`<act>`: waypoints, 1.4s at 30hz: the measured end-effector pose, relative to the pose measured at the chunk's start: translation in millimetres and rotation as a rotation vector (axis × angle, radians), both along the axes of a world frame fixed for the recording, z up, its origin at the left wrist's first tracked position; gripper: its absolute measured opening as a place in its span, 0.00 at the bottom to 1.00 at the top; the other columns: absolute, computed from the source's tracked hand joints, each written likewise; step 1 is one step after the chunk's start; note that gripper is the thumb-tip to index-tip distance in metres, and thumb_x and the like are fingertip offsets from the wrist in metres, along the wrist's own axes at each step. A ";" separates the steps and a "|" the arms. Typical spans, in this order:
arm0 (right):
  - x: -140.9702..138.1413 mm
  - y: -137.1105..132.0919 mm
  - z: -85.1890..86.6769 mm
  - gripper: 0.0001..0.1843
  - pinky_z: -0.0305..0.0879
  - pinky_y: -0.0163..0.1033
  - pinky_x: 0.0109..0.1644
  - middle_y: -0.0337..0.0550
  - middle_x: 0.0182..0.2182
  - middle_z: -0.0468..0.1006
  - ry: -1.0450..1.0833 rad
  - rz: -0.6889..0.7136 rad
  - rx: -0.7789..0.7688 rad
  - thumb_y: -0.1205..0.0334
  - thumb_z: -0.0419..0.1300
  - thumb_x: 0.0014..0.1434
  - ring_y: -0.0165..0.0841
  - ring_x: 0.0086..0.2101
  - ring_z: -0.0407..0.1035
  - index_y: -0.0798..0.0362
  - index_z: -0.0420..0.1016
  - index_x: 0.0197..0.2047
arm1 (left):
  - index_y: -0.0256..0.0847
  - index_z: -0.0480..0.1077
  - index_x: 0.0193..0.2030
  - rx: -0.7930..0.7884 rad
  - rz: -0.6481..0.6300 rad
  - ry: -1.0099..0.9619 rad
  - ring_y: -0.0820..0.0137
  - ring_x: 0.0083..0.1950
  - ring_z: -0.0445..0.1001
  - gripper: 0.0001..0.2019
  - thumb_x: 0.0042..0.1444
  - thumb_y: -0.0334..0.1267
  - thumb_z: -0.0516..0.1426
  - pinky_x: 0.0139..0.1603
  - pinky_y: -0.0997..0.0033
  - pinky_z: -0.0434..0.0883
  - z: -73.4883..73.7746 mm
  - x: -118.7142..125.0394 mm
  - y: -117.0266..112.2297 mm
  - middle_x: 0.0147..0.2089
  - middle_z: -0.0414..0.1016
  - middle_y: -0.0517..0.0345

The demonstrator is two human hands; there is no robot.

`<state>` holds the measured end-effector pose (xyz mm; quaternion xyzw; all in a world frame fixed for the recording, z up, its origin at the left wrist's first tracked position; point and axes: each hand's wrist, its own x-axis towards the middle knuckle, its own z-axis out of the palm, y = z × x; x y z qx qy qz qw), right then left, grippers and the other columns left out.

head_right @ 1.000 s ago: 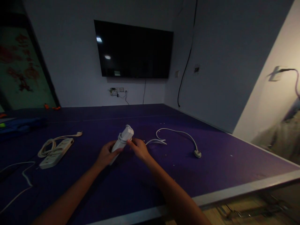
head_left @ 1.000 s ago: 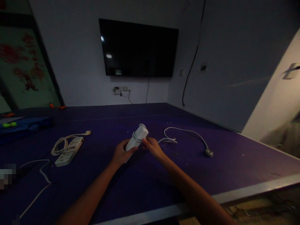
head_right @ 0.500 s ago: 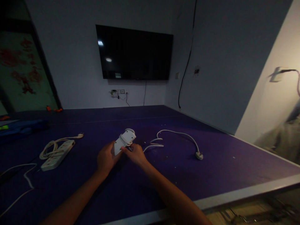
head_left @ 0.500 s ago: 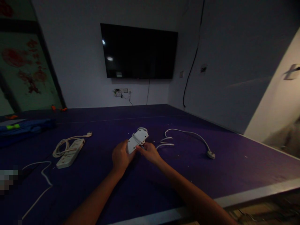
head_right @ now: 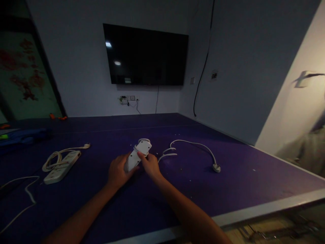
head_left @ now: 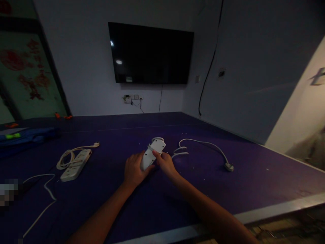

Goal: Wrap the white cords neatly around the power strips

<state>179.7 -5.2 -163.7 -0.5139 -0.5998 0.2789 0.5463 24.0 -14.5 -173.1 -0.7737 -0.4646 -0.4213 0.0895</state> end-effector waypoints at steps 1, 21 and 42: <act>2.2 1.4 0.4 0.30 0.53 0.32 0.23 0.40 0.18 0.69 -0.010 -0.017 -0.006 0.34 0.50 0.50 0.28 0.20 0.61 0.56 0.69 0.22 | 0.38 0.65 0.54 -0.033 -0.040 -0.041 0.56 0.49 0.71 0.30 0.48 0.55 0.57 0.50 0.57 0.65 -0.7 0.6 0.9 0.47 0.74 0.45; 25.2 20.1 -2.9 0.39 0.59 0.30 0.23 0.41 0.14 0.71 -0.213 0.150 -0.260 0.28 0.43 0.51 0.28 0.17 0.66 0.58 0.74 0.26 | 0.38 0.71 0.45 -0.416 0.042 -0.273 0.63 0.37 0.76 0.24 0.47 0.53 0.59 0.34 0.71 0.67 9.6 -3.9 4.6 0.38 0.78 0.49; 13.8 6.1 8.0 0.32 0.45 0.31 0.14 0.40 0.14 0.69 0.197 0.166 -0.294 0.34 0.48 0.53 0.23 0.10 0.53 0.56 0.73 0.27 | 0.39 0.68 0.53 0.227 0.145 0.302 0.61 0.40 0.74 0.18 0.56 0.38 0.51 0.38 0.65 0.69 -7.4 -11.1 14.2 0.43 0.76 0.46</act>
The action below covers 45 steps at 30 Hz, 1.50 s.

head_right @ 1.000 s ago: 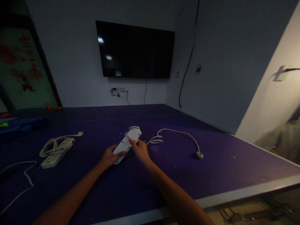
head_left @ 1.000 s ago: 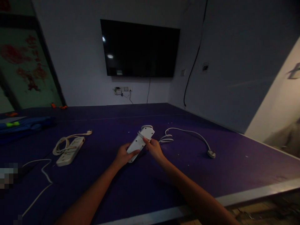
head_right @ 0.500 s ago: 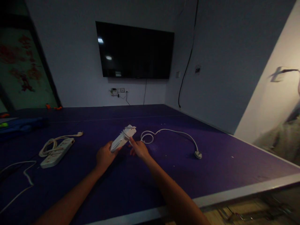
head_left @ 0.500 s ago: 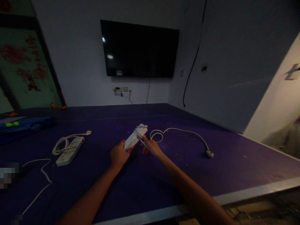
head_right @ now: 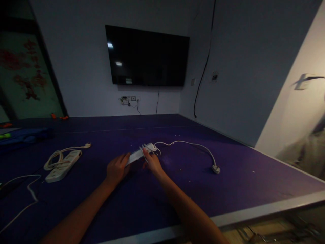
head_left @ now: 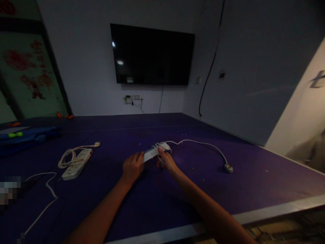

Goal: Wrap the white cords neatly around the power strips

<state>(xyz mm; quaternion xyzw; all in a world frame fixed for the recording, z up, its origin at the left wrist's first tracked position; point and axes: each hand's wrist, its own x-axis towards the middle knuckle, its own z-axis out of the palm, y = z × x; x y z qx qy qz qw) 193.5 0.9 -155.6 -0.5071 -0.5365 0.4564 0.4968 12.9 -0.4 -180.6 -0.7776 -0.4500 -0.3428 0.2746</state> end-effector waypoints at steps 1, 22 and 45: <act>-0.7 -1.3 0.8 0.30 0.45 0.31 0.14 0.40 0.16 0.70 -0.004 -0.009 0.000 0.35 0.50 0.52 0.22 0.11 0.53 0.56 0.74 0.28 | 0.39 0.68 0.54 0.009 -0.004 0.019 0.61 0.40 0.74 0.18 0.57 0.38 0.51 0.38 0.65 0.69 0.1 0.2 -0.3 0.43 0.76 0.46; -0.7 0.3 0.3 0.31 0.42 0.32 0.14 0.35 0.08 0.56 0.037 -0.060 -0.039 0.35 0.50 0.52 0.22 0.11 0.47 0.52 0.60 0.12 | 0.36 0.72 0.46 -0.646 -0.409 -0.825 0.62 0.41 0.76 0.24 0.47 0.51 0.59 0.42 0.63 0.72 12.5 5.3 0.2 0.42 0.77 0.48; -3.5 0.2 6.0 0.22 0.54 0.30 0.17 0.43 0.17 0.75 0.250 0.013 -0.088 0.45 0.53 0.57 0.26 0.14 0.61 0.58 0.70 0.34 | 0.38 0.63 0.56 0.025 -0.286 -0.262 0.60 0.51 0.70 0.24 0.54 0.45 0.56 0.51 0.59 0.67 7.6 -3.4 0.8 0.49 0.73 0.45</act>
